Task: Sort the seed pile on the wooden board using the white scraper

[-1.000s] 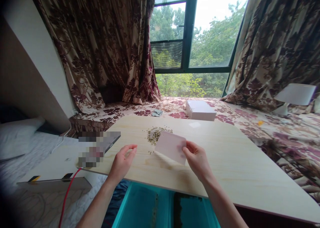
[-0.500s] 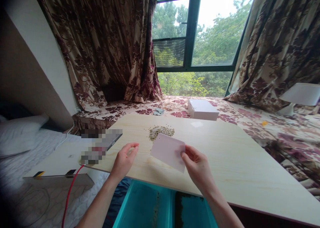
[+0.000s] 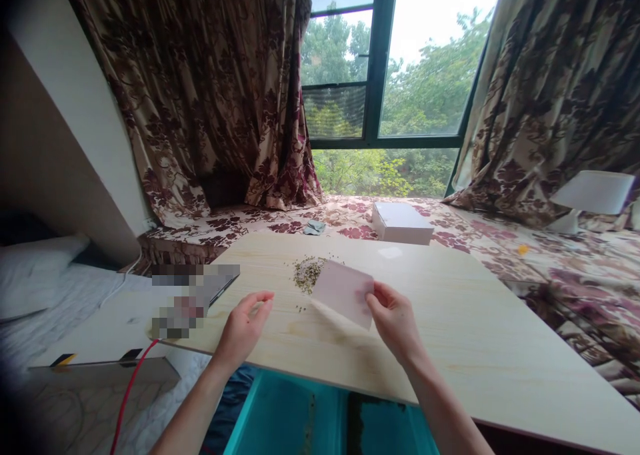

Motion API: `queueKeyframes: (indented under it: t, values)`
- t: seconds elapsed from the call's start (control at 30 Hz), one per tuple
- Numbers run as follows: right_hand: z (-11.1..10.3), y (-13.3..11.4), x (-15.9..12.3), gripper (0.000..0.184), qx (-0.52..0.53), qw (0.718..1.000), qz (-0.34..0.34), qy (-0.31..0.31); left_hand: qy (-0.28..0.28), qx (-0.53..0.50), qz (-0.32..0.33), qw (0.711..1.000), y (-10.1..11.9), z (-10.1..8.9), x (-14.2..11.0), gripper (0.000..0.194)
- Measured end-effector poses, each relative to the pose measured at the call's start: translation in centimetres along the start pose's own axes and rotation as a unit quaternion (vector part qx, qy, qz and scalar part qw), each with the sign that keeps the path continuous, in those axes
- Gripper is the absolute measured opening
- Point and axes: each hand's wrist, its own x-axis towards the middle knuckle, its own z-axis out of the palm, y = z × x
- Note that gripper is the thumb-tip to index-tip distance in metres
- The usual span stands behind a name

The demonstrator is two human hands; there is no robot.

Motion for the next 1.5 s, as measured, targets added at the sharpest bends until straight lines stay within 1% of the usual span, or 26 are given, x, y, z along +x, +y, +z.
queueKeyframes:
  t: [0.2,0.37,0.57,0.63,0.77,0.9,1.17,1.33,1.37,1.43,1.47,1.5]
  values:
    - [0.9,-0.4,-0.5,0.027,-0.002,0.999,-0.004,-0.037,0.007,-0.001,0.006,1.0,0.0,-0.1,0.0,0.024]
    - [0.8,-0.8,-0.8,0.024,-0.003,0.999,0.01,-0.049,0.002,-0.001,0.0,1.0,0.1,-0.1,0.0,0.024]
    - [1.0,-1.2,0.1,0.023,-0.01,0.999,-0.014,-0.033,0.009,-0.005,0.013,1.0,0.1,-0.1,0.1,0.024]
    - [1.4,-1.1,0.6,0.024,-0.009,0.999,-0.018,-0.044,0.009,-0.005,0.01,1.0,0.0,-0.1,0.0,0.024]
    - [2.4,-0.8,1.2,0.026,0.0,0.998,-0.004,-0.069,0.011,-0.003,0.007,1.0,0.2,-0.2,0.0,0.023]
    - [2.9,-0.4,1.4,0.025,0.012,0.997,0.014,-0.077,0.007,0.0,0.002,1.0,0.4,-0.3,0.0,0.024]
    - [2.4,-1.1,0.9,0.02,-0.006,0.994,0.035,-0.105,0.006,-0.003,0.003,1.0,0.2,-0.3,0.1,0.023]
    - [1.8,-2.4,1.3,0.017,-0.007,0.992,0.044,-0.117,0.008,-0.037,-0.025,0.999,0.8,-0.3,0.0,0.028]
    - [2.0,-2.7,1.6,0.016,-0.006,0.993,0.04,-0.113,0.015,-0.055,-0.032,0.998,0.8,-0.4,0.0,0.03]
    - [2.9,-3.4,2.3,0.015,-0.005,0.994,0.026,-0.11,0.053,-0.102,-0.044,0.992,0.8,-0.8,-0.1,0.032]
    - [3.7,-3.8,2.7,0.014,-0.01,0.993,0.018,-0.115,0.085,-0.13,-0.048,0.987,0.6,-1.1,-0.2,0.033]
    - [4.6,-4.2,3.0,0.012,-0.022,0.991,0.009,-0.135,0.126,-0.154,-0.053,0.979,0.4,-1.6,-0.3,0.033]
